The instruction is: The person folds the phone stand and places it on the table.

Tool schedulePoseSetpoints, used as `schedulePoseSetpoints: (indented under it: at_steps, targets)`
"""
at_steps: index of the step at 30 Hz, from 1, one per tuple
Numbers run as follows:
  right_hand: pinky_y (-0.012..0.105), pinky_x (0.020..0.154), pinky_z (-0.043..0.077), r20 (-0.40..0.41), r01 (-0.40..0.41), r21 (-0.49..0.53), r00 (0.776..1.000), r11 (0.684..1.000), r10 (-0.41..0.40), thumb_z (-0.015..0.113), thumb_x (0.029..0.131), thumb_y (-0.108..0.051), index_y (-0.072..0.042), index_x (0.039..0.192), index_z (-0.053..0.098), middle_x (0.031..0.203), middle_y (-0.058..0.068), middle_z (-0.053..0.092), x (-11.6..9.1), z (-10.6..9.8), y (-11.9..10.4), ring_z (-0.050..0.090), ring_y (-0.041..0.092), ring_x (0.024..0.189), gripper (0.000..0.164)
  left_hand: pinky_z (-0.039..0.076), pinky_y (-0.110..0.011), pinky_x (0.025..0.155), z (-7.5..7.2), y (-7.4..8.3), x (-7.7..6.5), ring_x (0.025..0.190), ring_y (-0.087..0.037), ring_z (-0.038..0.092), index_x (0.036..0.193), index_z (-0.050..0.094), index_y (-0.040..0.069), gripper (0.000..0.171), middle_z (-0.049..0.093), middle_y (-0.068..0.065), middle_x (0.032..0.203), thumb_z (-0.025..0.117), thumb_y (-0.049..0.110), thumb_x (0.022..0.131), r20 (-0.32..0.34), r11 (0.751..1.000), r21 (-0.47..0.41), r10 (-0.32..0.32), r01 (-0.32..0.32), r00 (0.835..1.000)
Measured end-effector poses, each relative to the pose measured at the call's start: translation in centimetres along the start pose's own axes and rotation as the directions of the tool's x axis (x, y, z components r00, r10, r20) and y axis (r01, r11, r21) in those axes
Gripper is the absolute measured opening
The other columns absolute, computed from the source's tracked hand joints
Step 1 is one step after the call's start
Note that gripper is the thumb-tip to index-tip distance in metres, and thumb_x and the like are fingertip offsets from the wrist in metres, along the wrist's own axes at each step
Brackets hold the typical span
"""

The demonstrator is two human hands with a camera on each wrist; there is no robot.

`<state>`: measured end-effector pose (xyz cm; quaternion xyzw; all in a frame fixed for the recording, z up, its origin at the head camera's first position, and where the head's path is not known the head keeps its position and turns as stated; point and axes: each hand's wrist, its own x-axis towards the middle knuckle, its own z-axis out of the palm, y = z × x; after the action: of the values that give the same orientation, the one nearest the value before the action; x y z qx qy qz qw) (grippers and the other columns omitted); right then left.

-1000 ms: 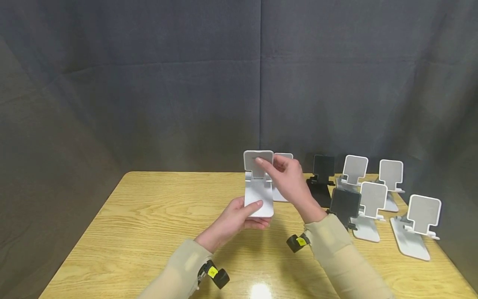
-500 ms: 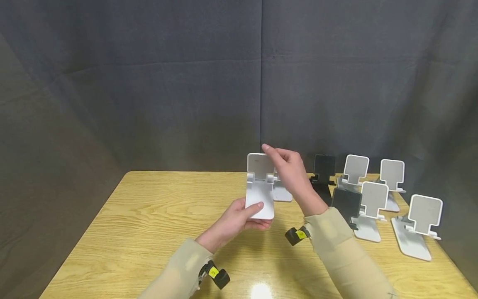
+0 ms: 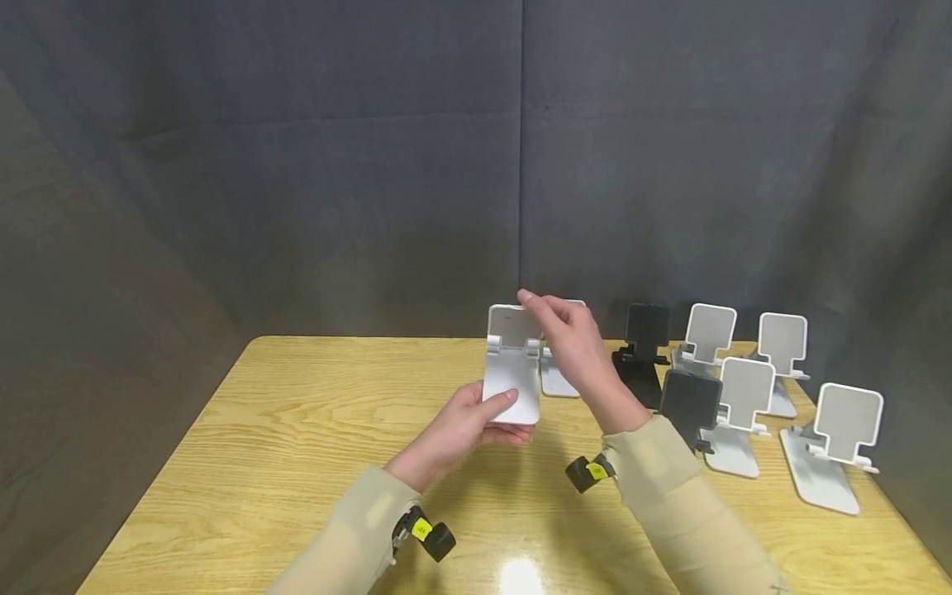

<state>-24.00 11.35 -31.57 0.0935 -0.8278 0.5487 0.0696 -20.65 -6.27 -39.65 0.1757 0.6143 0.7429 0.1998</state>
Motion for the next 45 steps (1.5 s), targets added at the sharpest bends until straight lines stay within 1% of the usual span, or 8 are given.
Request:
schedulePoseSetpoints:
  at_steps: [7, 13, 16, 19, 25, 33, 41, 45]
  targets:
    - [0.049, 0.097, 0.049, 0.034, 0.06, 0.041, 0.998, 0.997, -0.061, 0.058, 0.1, -0.054, -0.01, 0.114, 0.072, 0.113, 0.006, 0.069, -0.7, 0.8, 0.3, 0.061, 0.025, 0.106, 0.048, 0.058, -0.039, 0.088, -0.3, 0.7, 0.2, 0.088, -0.02, 0.071, 0.129, 0.052, -0.012, 0.037, 0.071, -0.016, 0.099, 0.048, 0.019, 0.109, -0.028, 1.0, -0.009, -0.009, 0.009, 1.0]
    - [0.052, 0.109, 0.041, 0.078, 0.137, 0.129, 0.986, 0.982, -0.148, 0.064, 0.102, -0.037, -0.011, 0.123, 0.068, 0.132, 0.002, 0.065, -1.6, 1.4, 1.0, 0.057, 0.022, 0.125, 0.034, 0.058, -0.04, 0.089, -0.5, 1.6, 0.3, 0.089, -0.021, 0.071, 0.133, 0.048, -0.012, 0.039, 0.07, -0.019, 0.102, 0.049, 0.019, 0.109, -0.057, 1.0, -0.021, -0.005, 0.004, 0.998]
    - [0.055, 0.113, 0.035, 0.105, 0.124, 0.133, 0.985, 0.983, -0.138, 0.063, 0.102, -0.035, -0.011, 0.138, 0.059, 0.148, 0.004, 0.052, -1.9, 1.6, 1.4, 0.049, 0.028, 0.136, 0.043, 0.058, -0.041, 0.089, -0.5, 2.0, 0.3, 0.089, -0.021, 0.071, 0.136, 0.047, -0.011, 0.039, 0.07, -0.019, 0.103, 0.048, 0.017, 0.11, -0.064, 1.0, -0.028, 0.007, -0.009, 0.998]
    - [0.056, 0.114, 0.034, 0.129, 0.044, 0.105, 0.99, 0.993, -0.057, 0.062, 0.1, -0.043, -0.01, 0.152, 0.042, 0.157, 0.01, 0.039, -2.2, 1.7, 1.7, 0.042, 0.034, 0.141, 0.064, 0.057, -0.042, 0.091, -0.6, 2.3, 0.4, 0.089, -0.021, 0.071, 0.137, 0.046, -0.011, 0.039, 0.069, -0.021, 0.104, 0.048, 0.017, 0.11, -0.064, 0.999, -0.032, 0.028, -0.03, 0.998]
    - [0.055, 0.114, 0.033, 0.189, -0.093, 0.114, 0.979, 0.989, 0.071, 0.061, 0.097, -0.051, -0.003, 0.158, 0.025, 0.152, 0.02, 0.044, -2.5, 1.8, 2.0, 0.043, 0.034, 0.138, 0.086, 0.057, -0.041, 0.091, -0.7, 2.6, 0.5, 0.089, -0.021, 0.071, 0.137, 0.047, -0.012, 0.039, 0.069, -0.023, 0.107, 0.047, 0.016, 0.11, -0.059, 0.999, -0.027, 0.035, -0.037, 0.998]
    - [0.055, 0.108, 0.041, 0.211, -0.131, 0.148, 0.972, 0.98, 0.098, 0.06, 0.097, -0.049, -0.002, 0.157, 0.031, 0.143, 0.022, 0.052, -2.4, 2.0, 2.4, 0.052, 0.035, 0.13, 0.082, 0.057, -0.041, 0.091, -0.8, 2.7, 0.4, 0.09, -0.021, 0.071, 0.138, 0.048, -0.012, 0.038, 0.069, -0.022, 0.108, 0.046, 0.015, 0.11, -0.043, 1.0, 0.0, 0.026, -0.026, 0.999]
    - [0.059, 0.109, 0.036, 0.213, -0.173, 0.261, 0.97, 0.95, 0.118, 0.06, 0.097, -0.041, -0.008, 0.158, 0.034, 0.142, 0.02, 0.054, -2.5, 1.9, 2.7, 0.049, 0.034, 0.132, 0.074, 0.057, -0.041, 0.092, -1.1, 3.1, 0.2, 0.089, -0.021, 0.071, 0.138, 0.048, -0.015, 0.041, 0.07, -0.018, 0.099, 0.045, 0.014, 0.11, -0.032, 1.0, 0.016, 0.019, -0.019, 0.999]
    - [0.06, 0.115, 0.028, 0.221, -0.173, 0.312, 0.97, 0.934, 0.106, 0.061, 0.097, -0.037, -0.007, 0.158, 0.033, 0.142, 0.02, 0.052, -2.5, 2.1, 2.9, 0.046, 0.033, 0.134, 0.073, 0.057, -0.043, 0.091, -1.4, 3.1, 0.0, 0.088, -0.021, 0.072, 0.136, 0.048, -0.016, 0.045, 0.072, -0.015, 0.095, 0.034, 0.017, 0.109, -0.017, 0.998, -0.045, 0.03, -0.031, 0.999]
